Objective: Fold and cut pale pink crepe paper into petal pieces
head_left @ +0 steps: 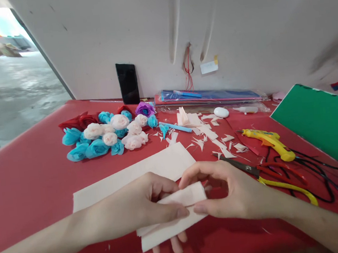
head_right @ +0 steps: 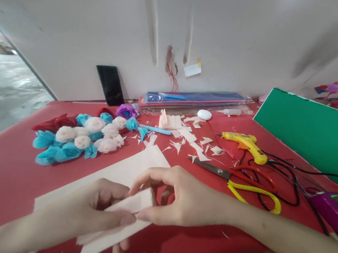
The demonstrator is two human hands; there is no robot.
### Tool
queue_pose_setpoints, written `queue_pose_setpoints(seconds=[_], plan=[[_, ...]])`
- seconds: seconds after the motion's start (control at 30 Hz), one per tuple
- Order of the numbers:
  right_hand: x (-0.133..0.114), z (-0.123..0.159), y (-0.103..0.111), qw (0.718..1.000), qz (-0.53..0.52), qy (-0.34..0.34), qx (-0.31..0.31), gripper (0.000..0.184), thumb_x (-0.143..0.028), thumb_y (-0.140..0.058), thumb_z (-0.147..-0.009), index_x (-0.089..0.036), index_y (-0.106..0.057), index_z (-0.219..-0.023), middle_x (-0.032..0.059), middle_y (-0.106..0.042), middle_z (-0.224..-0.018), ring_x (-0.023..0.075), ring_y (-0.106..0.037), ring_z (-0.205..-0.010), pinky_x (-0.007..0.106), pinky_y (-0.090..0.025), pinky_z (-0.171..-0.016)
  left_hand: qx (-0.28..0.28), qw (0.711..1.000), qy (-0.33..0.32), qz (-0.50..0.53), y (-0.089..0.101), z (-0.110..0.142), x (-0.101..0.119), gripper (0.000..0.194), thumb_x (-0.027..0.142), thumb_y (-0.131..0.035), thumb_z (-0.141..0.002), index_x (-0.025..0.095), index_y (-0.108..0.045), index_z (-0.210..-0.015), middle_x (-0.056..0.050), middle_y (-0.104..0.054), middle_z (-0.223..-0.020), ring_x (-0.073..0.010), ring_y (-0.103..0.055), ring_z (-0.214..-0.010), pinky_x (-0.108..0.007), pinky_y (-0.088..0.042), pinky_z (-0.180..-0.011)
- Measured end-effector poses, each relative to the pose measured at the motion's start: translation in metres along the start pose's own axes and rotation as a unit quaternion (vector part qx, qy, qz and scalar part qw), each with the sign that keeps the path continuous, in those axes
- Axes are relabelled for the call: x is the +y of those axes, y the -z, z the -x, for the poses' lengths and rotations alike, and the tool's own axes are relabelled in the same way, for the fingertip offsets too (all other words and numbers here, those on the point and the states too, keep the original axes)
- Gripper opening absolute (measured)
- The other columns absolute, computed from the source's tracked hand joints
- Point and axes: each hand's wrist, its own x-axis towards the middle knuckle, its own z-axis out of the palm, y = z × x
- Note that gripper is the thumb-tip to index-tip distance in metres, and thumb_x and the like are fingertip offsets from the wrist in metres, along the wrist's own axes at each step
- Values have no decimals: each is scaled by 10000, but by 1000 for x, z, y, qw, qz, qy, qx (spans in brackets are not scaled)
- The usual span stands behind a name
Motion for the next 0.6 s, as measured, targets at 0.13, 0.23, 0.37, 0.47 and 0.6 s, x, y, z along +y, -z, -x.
queue_pose_setpoints(seconds=[0.13, 0.23, 0.37, 0.47, 0.6], plan=[[0, -2, -1, 998, -39, -41, 11, 188, -226, -669, -754, -199, -586, -920, -26, -610, -833, 82, -547, -697, 185, -441, -620, 17, 1000, 10, -4, -1, -1, 3, 101, 258, -610, -824, 186, -610, -752, 38, -708, -599, -110, -664, -515, -141, -401, -395], [2, -3, -3, 990, -102, -102, 3, 126, -262, -619, -804, -192, -552, -884, -50, -592, -704, 51, -500, -525, 161, -408, -493, 36, 999, 17, -14, -1, -1, 3, 139, 260, -570, -851, 182, -614, -744, 41, -696, -558, -94, -638, -463, -128, -335, -344], [5, -5, -3, 978, -146, -146, -16, 174, -335, -607, -823, -169, -555, -817, -44, -588, -603, 58, -525, -451, 159, -400, -437, 55, 998, 20, -34, -3, -1, 3, 130, 253, -571, -841, 194, -651, -758, 50, -701, -568, -98, -651, -501, -134, -391, -402], [4, -7, -3, 980, -137, -144, -12, 181, -329, -635, -808, -157, -582, -788, -43, -581, -556, 64, -540, -445, 160, -405, -440, 80, 994, 26, -65, -4, -1, 4, 124, 274, -590, -823, 204, -681, -775, 43, -726, -631, -107, -665, -558, -141, -429, -463], [4, -7, -3, 981, -122, -148, 5, 151, -289, -668, -784, -159, -594, -762, -42, -600, -574, 65, -554, -463, 166, -415, -467, 111, 987, 35, -108, -4, -1, 5, 143, 302, -618, -795, 200, -703, -745, 29, -743, -666, -102, -642, -558, -134, -408, -472]])
